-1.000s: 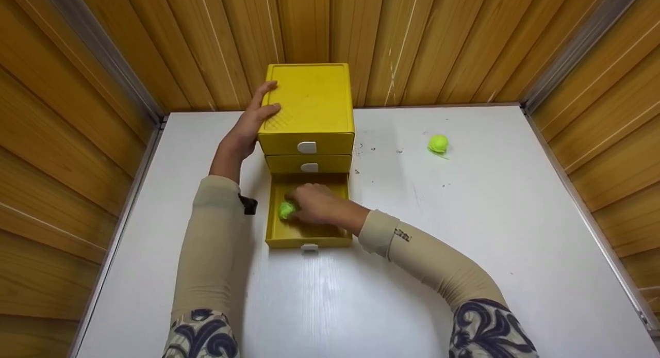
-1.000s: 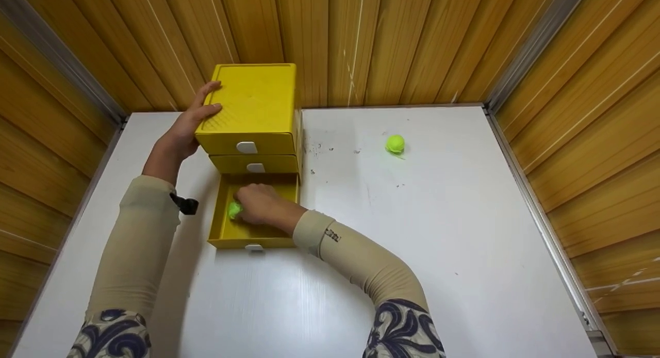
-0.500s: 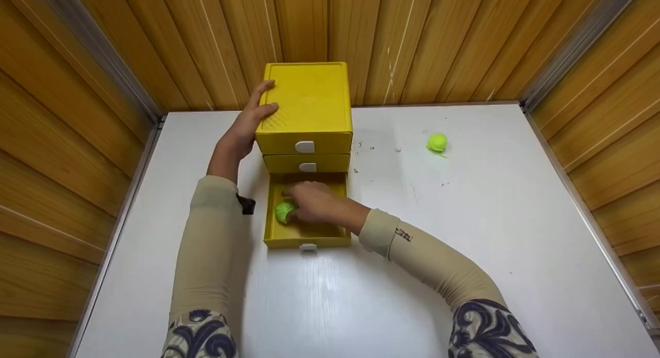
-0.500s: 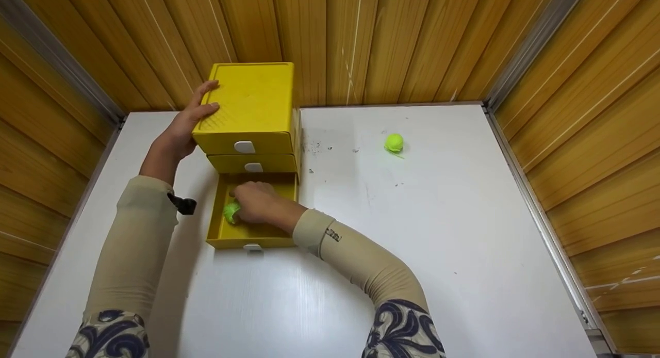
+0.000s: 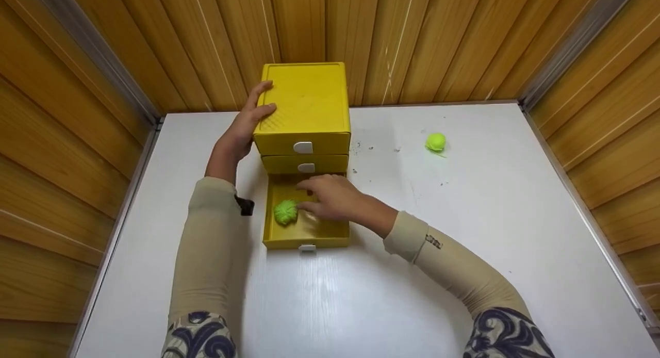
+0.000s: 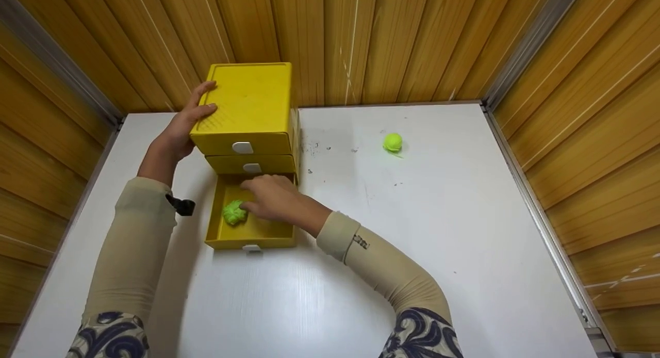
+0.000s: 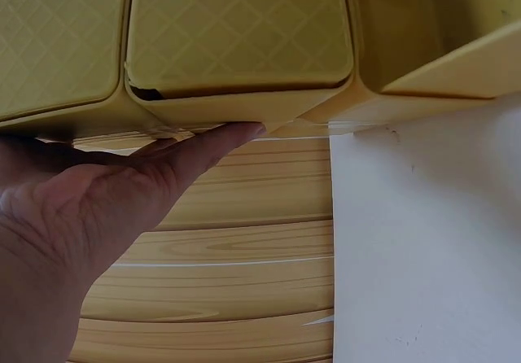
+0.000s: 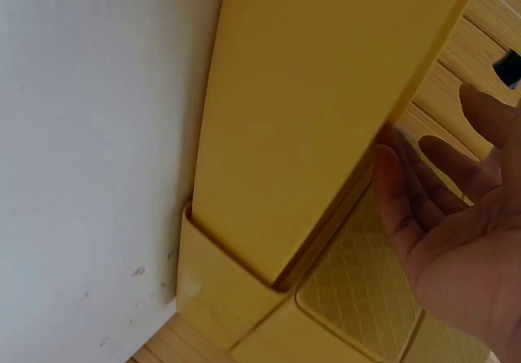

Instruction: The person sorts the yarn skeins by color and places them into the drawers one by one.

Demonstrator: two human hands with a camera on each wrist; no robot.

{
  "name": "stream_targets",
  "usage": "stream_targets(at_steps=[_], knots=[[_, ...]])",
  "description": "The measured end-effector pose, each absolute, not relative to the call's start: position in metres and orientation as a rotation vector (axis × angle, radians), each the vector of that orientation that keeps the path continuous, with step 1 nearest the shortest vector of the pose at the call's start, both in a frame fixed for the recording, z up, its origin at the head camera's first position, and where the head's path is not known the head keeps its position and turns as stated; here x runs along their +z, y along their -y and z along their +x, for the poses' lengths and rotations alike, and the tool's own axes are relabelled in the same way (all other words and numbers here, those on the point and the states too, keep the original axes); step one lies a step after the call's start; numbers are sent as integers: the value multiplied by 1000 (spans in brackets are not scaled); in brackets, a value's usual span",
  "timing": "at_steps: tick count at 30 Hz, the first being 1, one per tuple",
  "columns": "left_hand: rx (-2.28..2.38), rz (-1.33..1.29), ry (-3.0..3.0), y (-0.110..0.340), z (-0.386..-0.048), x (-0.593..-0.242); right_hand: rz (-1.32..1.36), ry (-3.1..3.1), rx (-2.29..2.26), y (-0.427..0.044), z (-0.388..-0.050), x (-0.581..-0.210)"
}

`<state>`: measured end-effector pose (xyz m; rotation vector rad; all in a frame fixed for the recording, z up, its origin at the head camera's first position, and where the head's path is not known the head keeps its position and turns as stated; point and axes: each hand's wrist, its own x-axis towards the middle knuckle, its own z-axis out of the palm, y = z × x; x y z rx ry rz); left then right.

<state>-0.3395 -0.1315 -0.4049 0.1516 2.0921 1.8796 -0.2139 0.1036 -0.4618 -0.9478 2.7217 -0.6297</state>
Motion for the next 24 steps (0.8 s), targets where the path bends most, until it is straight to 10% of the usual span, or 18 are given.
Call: stream_targets(at_steps=[24], knots=[[1868,137,-2095,135,-341,-404,-603,-3055,-893,-253,-201,-454]])
